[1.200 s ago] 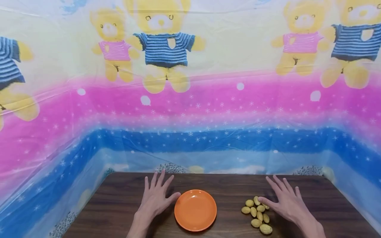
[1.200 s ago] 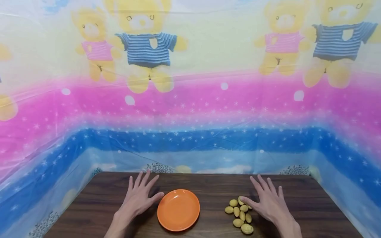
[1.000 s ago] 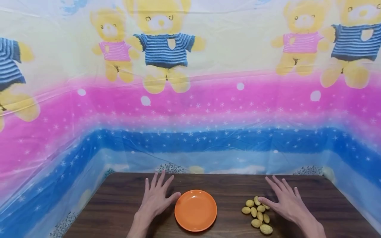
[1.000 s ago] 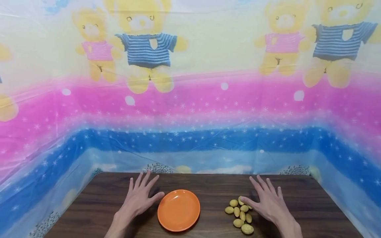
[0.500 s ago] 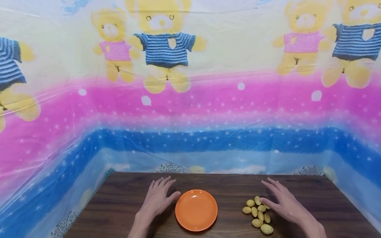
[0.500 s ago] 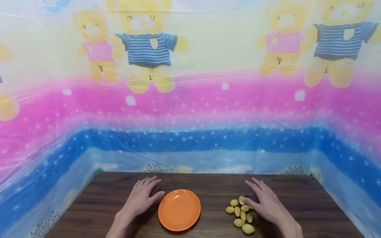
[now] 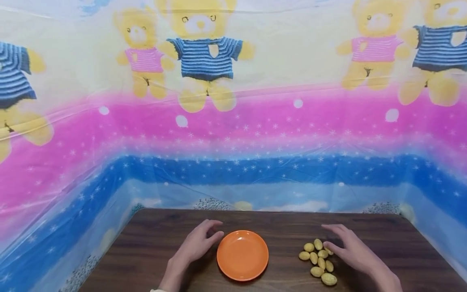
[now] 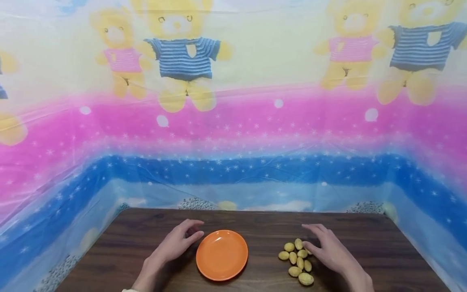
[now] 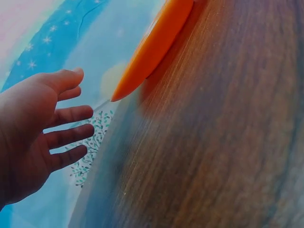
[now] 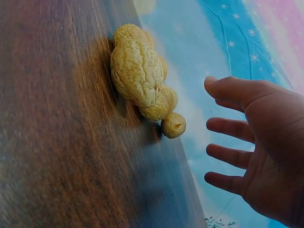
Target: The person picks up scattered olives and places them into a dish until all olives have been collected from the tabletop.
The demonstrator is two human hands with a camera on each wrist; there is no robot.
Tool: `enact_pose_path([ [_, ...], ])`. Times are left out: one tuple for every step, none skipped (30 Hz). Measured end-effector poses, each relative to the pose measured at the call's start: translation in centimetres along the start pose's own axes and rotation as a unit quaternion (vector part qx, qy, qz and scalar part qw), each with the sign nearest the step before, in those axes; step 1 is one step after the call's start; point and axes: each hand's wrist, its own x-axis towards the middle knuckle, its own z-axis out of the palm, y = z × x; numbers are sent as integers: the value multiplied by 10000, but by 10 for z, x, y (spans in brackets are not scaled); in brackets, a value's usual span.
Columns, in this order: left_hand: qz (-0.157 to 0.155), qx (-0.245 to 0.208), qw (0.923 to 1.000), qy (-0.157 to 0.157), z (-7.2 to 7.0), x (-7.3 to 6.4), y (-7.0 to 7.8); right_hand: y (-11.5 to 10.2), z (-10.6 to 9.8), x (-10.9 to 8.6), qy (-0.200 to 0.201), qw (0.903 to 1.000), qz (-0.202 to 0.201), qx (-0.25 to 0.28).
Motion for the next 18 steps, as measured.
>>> enact_pose_path([
  [30,-83,9999,-58,0,0,-1,0,0,0,-15,10000,21,23],
  [31,-160,9998,-110,0,0,-1,1,0,0,-34,10000,36,44],
  [8,-227,9996,-167,0,0,-2,1,0,0,-53,10000,49,67],
  [-8,-288,9993,-228,1,0,-2,2,0,0,-66,9999,68,90],
  [-32,-359,9989,-288,1,1,-2,2,0,0,-78,9999,82,115],
  [-67,-406,9986,-340,1,1,-2,2,0,0,-91,9998,103,133],
  [-72,-453,9982,-389,1,1,-3,3,1,0,-108,9998,121,151],
  [-110,-496,9978,-432,1,1,-3,3,1,0,-118,9997,129,173],
  [-116,-523,9974,-474,1,0,-3,3,1,0,-126,9996,143,192],
  [-109,-557,9971,-516,1,0,-3,3,1,0,-136,9996,153,210],
  [-98,-580,9968,-550,1,0,-4,3,1,0,-144,9995,162,227],
  [-91,-583,9965,-592,1,0,-4,4,1,0,-153,9994,175,249],
  [-80,-601,9961,-638,1,0,-4,4,1,0,-159,9993,177,272],
  [-99,-642,9955,-697,2,0,-4,5,1,1,-170,9993,182,290],
  [-101,-688,9947,-762,2,0,-3,5,1,1,-184,9992,191,313],
  [-120,-740,9937,-830,2,-1,-3,6,1,1,-201,9990,202,331],
  [-122,-794,9928,-892,2,-1,-4,7,1,1,-220,9989,216,354],
  [-128,-848,9917,-960,2,-1,-4,7,1,2,-241,9987,229,374],
])
